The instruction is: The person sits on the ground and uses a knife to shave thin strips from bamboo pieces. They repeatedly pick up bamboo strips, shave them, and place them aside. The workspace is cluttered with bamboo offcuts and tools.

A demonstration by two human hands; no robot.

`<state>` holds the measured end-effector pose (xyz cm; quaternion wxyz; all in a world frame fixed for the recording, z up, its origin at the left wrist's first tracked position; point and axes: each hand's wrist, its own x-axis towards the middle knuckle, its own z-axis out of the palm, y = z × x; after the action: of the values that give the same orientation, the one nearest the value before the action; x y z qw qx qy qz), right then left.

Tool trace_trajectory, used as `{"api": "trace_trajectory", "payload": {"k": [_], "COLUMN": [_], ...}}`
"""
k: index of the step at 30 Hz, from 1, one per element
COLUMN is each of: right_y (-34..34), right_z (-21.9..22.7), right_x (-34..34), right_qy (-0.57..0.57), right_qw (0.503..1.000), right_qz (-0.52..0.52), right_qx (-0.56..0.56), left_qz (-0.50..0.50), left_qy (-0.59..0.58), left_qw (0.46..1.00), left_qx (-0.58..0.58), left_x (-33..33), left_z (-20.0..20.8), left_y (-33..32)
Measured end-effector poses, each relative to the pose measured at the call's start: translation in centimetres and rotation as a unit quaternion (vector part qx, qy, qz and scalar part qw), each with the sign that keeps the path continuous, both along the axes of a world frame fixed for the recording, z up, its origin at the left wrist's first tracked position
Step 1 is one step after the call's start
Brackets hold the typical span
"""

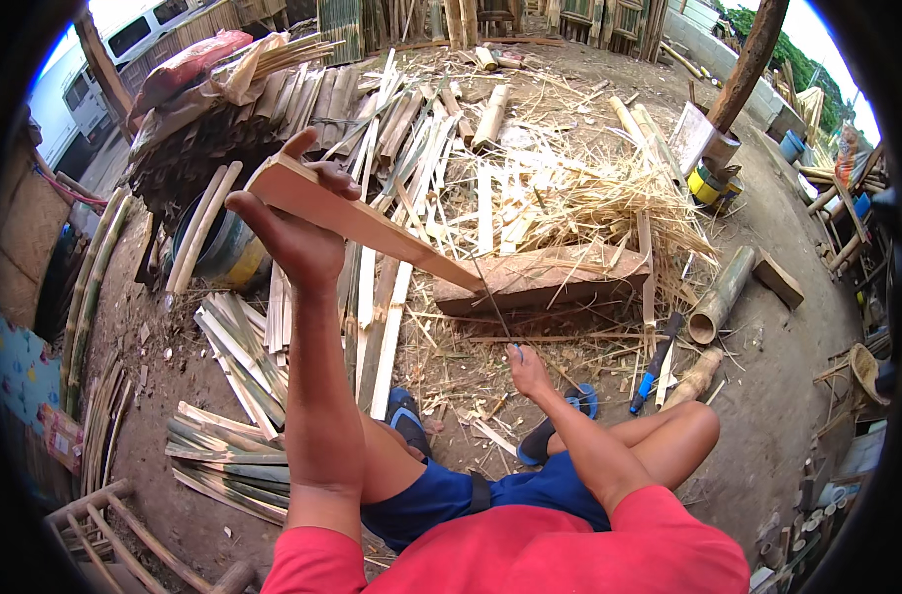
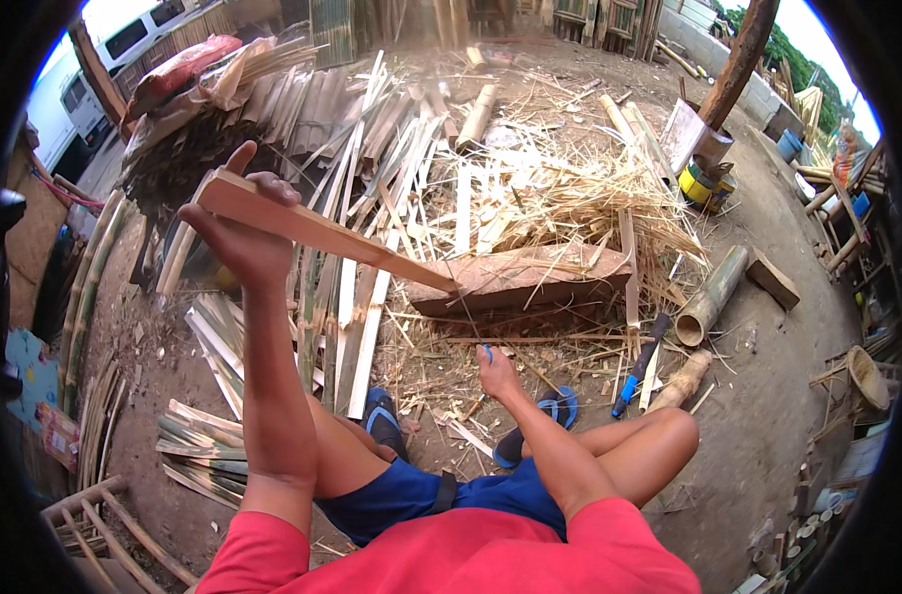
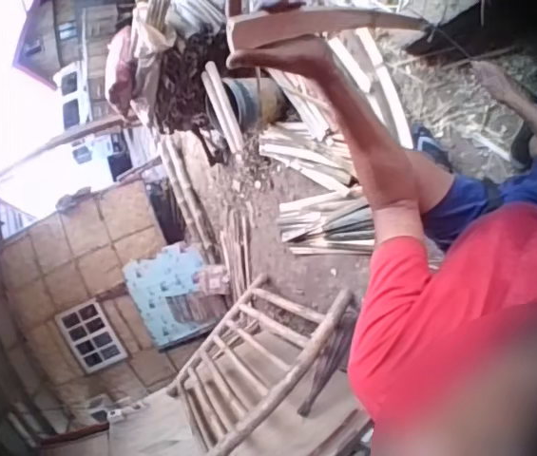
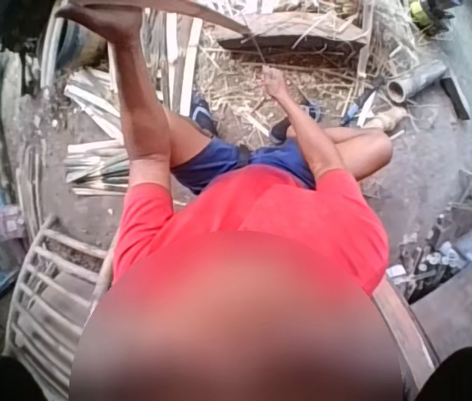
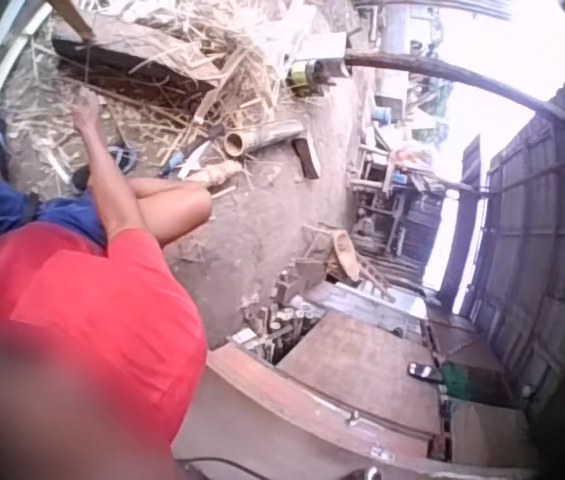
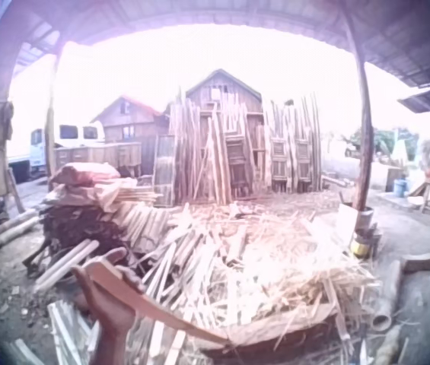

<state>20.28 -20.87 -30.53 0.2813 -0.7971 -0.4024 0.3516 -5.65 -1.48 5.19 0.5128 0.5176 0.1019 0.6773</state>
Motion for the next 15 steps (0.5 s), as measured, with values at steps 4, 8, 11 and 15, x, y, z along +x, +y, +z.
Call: {"api": "trace_trajectory", "payload": {"k": [4,8,11,15], "right_y": [-0.6,0.3,0.7,2.9], "right_z": [1.6,8.3,16.1,22.6], "right_x": [-0.3,-3.5,-7.3,-10.1], "right_qy": [-0.008,-0.007,0.119,0.108], "right_qw": [0.999,0.986,0.957,0.944], "right_qz": [0.015,0.05,0.12,0.103], "right_qx": [-0.029,0.16,0.236,0.296], "left_qz": [-0.026,0.093,0.193,0.215], "left_qy": [-0.019,0.051,0.083,0.048], "left_qw": [0.999,0.992,0.977,0.975], "left_qx": [0.018,0.069,0.018,0.02], "left_x": [0.1,1.1,2.5,3.6], "left_z": [0.3,0.4,0.1,-0.2], "left_y": [0.0,-0.6,-1.5,-1.9]}}
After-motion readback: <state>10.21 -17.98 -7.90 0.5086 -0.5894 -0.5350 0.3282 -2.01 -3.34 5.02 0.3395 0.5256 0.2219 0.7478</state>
